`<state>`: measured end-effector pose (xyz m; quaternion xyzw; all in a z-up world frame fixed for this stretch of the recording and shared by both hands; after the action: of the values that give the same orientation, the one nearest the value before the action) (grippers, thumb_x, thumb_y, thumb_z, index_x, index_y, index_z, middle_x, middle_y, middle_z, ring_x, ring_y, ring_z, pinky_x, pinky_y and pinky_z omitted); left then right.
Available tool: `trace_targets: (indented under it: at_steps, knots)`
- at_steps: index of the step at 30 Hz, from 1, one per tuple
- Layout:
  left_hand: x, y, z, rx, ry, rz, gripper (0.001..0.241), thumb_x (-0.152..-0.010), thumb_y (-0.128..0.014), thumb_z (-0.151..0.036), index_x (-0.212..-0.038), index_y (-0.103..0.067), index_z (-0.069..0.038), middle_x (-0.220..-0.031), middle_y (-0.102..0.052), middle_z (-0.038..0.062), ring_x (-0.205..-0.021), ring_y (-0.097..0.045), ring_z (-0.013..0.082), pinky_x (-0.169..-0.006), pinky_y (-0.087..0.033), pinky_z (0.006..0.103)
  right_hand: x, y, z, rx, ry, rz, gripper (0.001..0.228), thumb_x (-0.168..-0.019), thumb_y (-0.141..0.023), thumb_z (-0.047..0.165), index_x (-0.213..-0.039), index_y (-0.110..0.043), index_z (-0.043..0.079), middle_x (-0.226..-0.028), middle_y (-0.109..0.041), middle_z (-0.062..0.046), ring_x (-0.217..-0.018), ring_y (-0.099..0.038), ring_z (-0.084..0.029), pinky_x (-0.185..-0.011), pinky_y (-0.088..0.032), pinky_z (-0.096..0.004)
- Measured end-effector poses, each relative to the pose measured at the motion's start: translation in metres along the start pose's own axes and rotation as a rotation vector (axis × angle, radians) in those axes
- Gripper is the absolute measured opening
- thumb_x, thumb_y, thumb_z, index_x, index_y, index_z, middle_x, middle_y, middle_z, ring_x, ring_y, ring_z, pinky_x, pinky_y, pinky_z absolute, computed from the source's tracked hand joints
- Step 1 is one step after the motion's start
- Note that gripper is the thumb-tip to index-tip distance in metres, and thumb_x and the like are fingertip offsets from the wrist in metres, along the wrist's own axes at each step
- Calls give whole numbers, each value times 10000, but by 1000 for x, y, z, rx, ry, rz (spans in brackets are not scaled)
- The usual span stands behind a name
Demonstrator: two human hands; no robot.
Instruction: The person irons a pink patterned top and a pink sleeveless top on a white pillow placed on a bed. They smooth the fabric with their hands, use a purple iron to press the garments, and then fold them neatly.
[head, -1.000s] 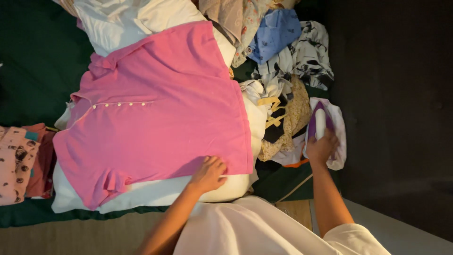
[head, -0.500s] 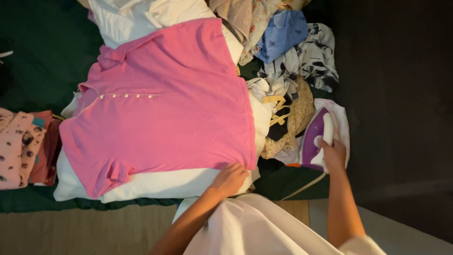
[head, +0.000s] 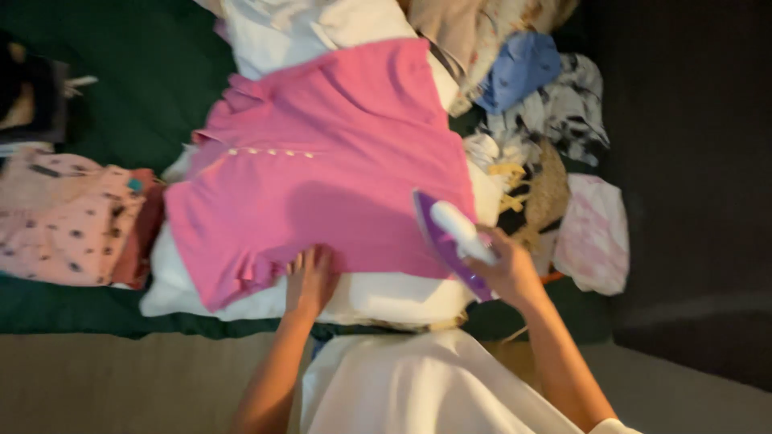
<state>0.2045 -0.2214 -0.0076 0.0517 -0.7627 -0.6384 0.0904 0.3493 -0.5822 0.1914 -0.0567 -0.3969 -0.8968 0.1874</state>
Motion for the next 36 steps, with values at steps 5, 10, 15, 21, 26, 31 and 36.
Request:
trace_targets:
  at_steps: [5, 10, 15, 21, 26, 31, 36]
  knots:
    - [7, 36, 35, -14, -43, 18, 583, -867, -734, -437, -1382, -552, -235, -1475, -466, 82, -1375, -450, 348, -1063, -419, 566, 0, -69, 104, -33, 157, 151, 646, -795, -785, 230, -1420, -628, 185, -1226, -711, -255, -1176, -636, -480, -954, -523, -540]
    - [20, 55, 86, -40, 84, 49, 723, -837, -748, -500, -1444, -523, -178, -1573, -426, 96, -1479, -357, 319, -1141, -355, 569, -14, -144, 178, -34, 213, 239, 641, -828, -763, 224, -1448, -603, 248, -1282, -705, -190, -1197, -641, -445, -987, -530, -550]
    - [28, 49, 123, -110, 116, 190, 995, -742, -806, -588, -1545, -429, -137, -1532, -478, 142, -1422, -442, 316, -1113, -397, 547, -35, -214, 233, 242, 211, 268, 557, -901, -705, 332, -1443, -585, 369, -1211, -738, -136, -1136, -693, -381, -977, -561, -532]
    - [34, -11, 160, -43, -78, 226, 552, -841, -711, -272, -1370, -595, -167, -1354, -577, 135, -1275, -537, 331, -1003, -445, 487, -36, -265, 283, 338, 248, 406, 547, -898, -706, 260, -1434, -603, 301, -1222, -729, -204, -1179, -671, -430, -1015, -546, -551]
    - [39, -15, 168, 109, -250, 26, 429, -883, -624, -135, -1310, -638, -174, -1192, -624, 117, -1085, -651, 321, -900, -521, 425, -76, -314, 267, 327, 163, 314, 566, -929, -679, 334, -1476, -534, 348, -1239, -723, -171, -1182, -673, -389, -999, -555, -540]
    - [37, -8, 170, 167, -284, 197, 525, -885, -592, -66, -1404, -597, -151, -1335, -604, 113, -1252, -593, 327, -1048, -485, 421, -74, -330, 294, 418, 146, 374, 529, -935, -658, 412, -1452, -562, 363, -1240, -734, -137, -1179, -684, -363, -1008, -558, -523]
    - [46, -7, 170, 211, -353, 3, 561, -825, -641, -44, -1377, -577, -125, -1219, -605, 100, -1111, -637, 323, -943, -530, 418, -73, -338, 305, 394, 184, 419, 562, -915, -680, 334, -1461, -549, 357, -1244, -721, -198, -1198, -662, -413, -1043, -538, -550]
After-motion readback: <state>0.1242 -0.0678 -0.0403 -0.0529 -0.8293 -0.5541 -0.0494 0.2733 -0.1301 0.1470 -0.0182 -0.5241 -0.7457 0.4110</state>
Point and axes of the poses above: each hand's wrist, its own x-axis away from the middle knuckle, its own y-axis out of the back of the hand, z = x × y, the point moved 4 cm from there along -x, towards the middle knuckle
